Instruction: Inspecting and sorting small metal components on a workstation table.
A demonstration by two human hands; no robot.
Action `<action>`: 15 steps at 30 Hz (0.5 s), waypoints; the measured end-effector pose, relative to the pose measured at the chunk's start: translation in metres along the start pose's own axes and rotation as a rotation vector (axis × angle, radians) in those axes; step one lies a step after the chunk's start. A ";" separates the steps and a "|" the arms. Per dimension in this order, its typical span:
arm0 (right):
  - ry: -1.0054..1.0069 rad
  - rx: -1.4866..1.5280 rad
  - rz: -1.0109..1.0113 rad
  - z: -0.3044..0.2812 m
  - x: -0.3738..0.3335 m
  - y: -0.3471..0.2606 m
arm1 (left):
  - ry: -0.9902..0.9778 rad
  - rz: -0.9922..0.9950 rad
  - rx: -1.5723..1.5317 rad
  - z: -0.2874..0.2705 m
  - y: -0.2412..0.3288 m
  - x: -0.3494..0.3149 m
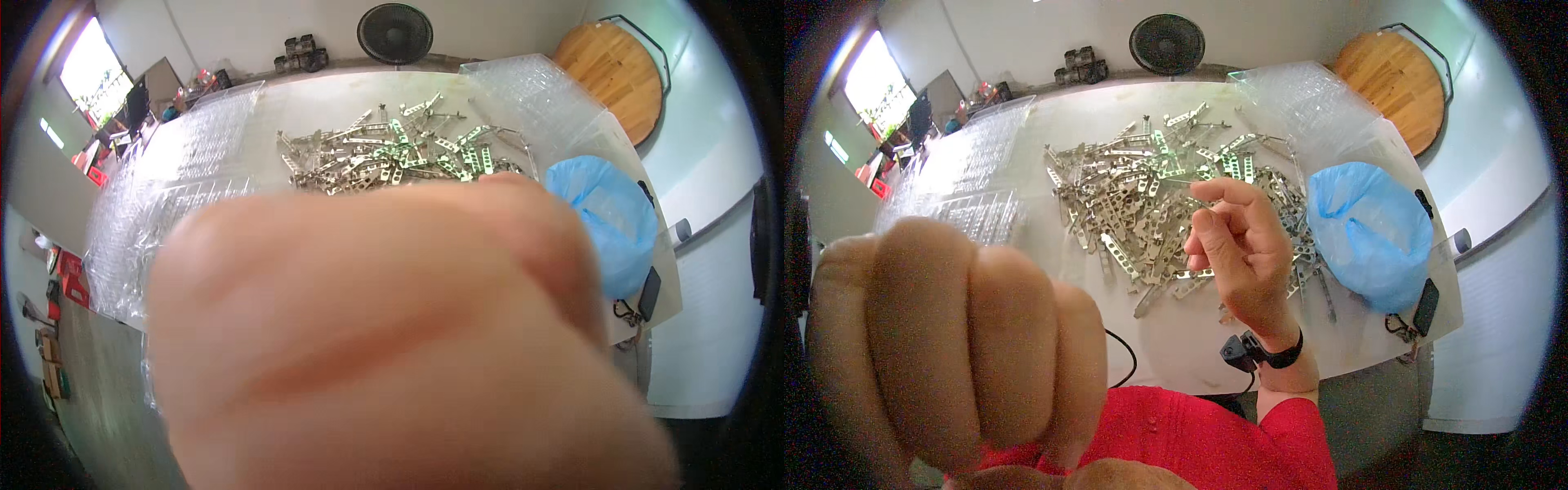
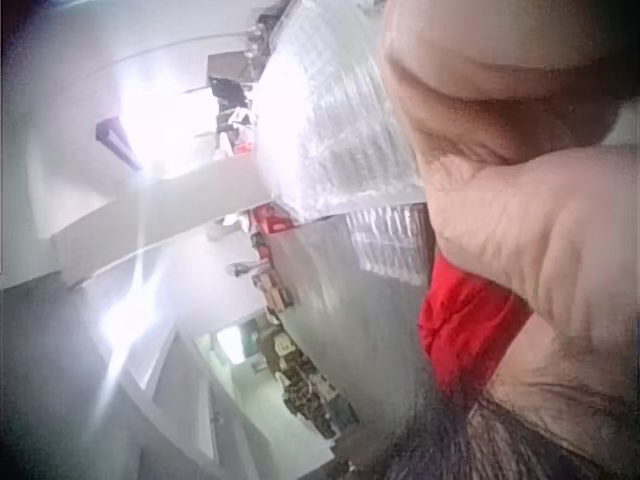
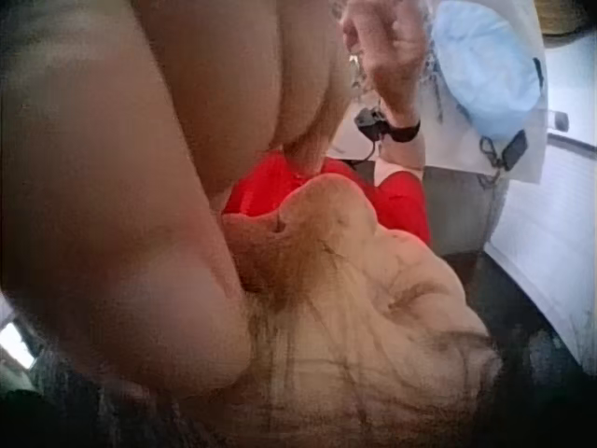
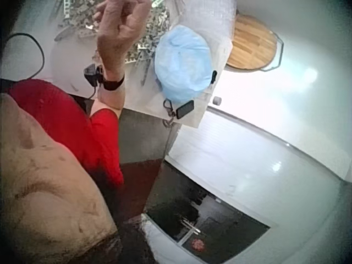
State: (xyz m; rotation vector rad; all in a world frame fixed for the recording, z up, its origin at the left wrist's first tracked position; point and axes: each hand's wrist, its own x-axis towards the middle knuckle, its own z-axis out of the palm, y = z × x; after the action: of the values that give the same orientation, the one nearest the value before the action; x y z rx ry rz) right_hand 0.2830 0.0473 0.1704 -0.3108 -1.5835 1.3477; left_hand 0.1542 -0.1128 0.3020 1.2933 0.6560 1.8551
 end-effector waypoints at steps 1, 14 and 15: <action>0.035 0.003 0.119 -0.001 -0.002 -0.006 | -0.016 -0.009 -0.016 -0.001 0.000 -0.001; -0.005 -0.135 0.071 0.016 -0.011 0.002 | -0.130 0.003 -0.082 -0.027 -0.007 -0.016; -0.013 -0.134 0.075 0.017 -0.010 0.004 | -0.136 0.005 -0.085 -0.030 -0.009 -0.017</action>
State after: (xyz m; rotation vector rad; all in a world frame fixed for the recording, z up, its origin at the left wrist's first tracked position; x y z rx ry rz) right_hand 0.2730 0.0313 0.1636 -0.4480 -1.6913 1.3045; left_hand 0.1317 -0.1211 0.2759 1.3522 0.4978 1.7620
